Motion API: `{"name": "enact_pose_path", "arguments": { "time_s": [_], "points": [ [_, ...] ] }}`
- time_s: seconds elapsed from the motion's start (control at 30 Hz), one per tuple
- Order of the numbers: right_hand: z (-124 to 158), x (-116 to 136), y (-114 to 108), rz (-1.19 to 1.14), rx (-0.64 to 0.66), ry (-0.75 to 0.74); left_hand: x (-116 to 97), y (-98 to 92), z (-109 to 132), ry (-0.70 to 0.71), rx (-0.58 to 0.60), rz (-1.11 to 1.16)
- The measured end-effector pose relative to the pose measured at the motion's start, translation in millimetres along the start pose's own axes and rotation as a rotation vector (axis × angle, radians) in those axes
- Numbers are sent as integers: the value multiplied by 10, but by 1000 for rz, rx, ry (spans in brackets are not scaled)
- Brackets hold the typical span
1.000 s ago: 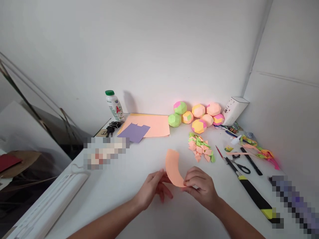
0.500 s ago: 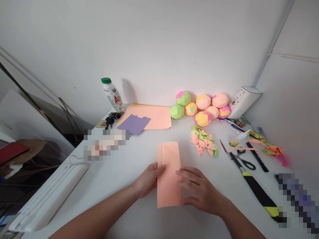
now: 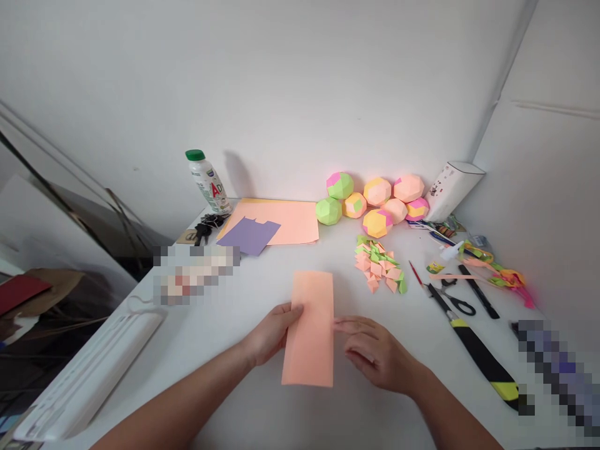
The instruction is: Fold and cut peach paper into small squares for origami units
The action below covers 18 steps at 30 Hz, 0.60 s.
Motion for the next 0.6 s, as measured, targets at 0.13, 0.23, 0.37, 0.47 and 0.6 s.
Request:
{"name": "enact_pose_path", "arguments": {
  "time_s": [0.13,0.23,0.37,0.47,0.6],
  "points": [
    [0,43,80,150,-23,-113,5,60,38,-38,46,21],
    [19,54,156,137,-46,-194,54,142,82,-49,98,-73],
    [76,-69,147,-94,12,-49,-54,5,46,120,-68,-508],
    [142,-197,90,-226,112,217,-209,-212,-7,201,-236,-705],
    [267,-181,7,-374,203,421,-425,-434,6,362,-501,-917]
  ]
}}
Point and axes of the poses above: each hand's wrist, its own z-axis away from the middle knuckle, its own y-axis out of the palm, x = y × z, the point moved 6 cm from there along -z, towards the middle knuckle, and after that the axes turned 9 degrees about -x, right-handed, at the moved point
